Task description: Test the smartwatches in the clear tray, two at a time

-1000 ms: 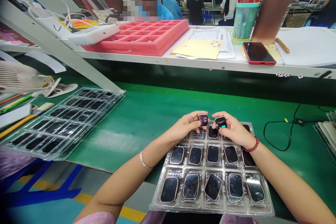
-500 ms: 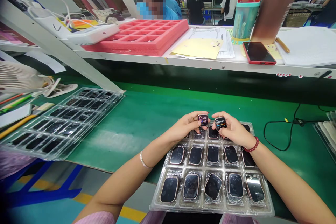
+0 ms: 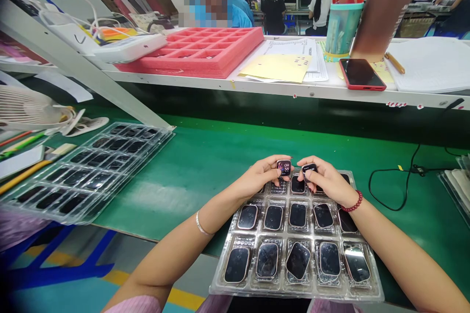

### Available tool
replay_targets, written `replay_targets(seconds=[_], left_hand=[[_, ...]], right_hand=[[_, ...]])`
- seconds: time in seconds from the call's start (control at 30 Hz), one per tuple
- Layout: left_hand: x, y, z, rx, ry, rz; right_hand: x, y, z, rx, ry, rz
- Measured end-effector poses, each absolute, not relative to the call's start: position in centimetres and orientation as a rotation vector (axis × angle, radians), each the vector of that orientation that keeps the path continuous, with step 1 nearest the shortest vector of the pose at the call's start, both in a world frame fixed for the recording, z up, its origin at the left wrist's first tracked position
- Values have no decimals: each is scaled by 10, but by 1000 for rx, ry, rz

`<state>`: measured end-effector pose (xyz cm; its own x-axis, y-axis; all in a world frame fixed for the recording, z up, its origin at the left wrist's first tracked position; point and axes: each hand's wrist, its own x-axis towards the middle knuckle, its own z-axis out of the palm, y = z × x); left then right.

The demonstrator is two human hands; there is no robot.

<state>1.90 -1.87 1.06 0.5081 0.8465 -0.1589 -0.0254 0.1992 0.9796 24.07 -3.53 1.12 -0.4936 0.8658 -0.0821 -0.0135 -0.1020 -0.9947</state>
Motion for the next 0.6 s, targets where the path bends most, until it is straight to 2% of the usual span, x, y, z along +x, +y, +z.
replay_targets(seconds=[0.6], left_hand=[[20,-20,14,1209,855,723]], right_hand=[[239,-36,13,-998,-1526,1637]])
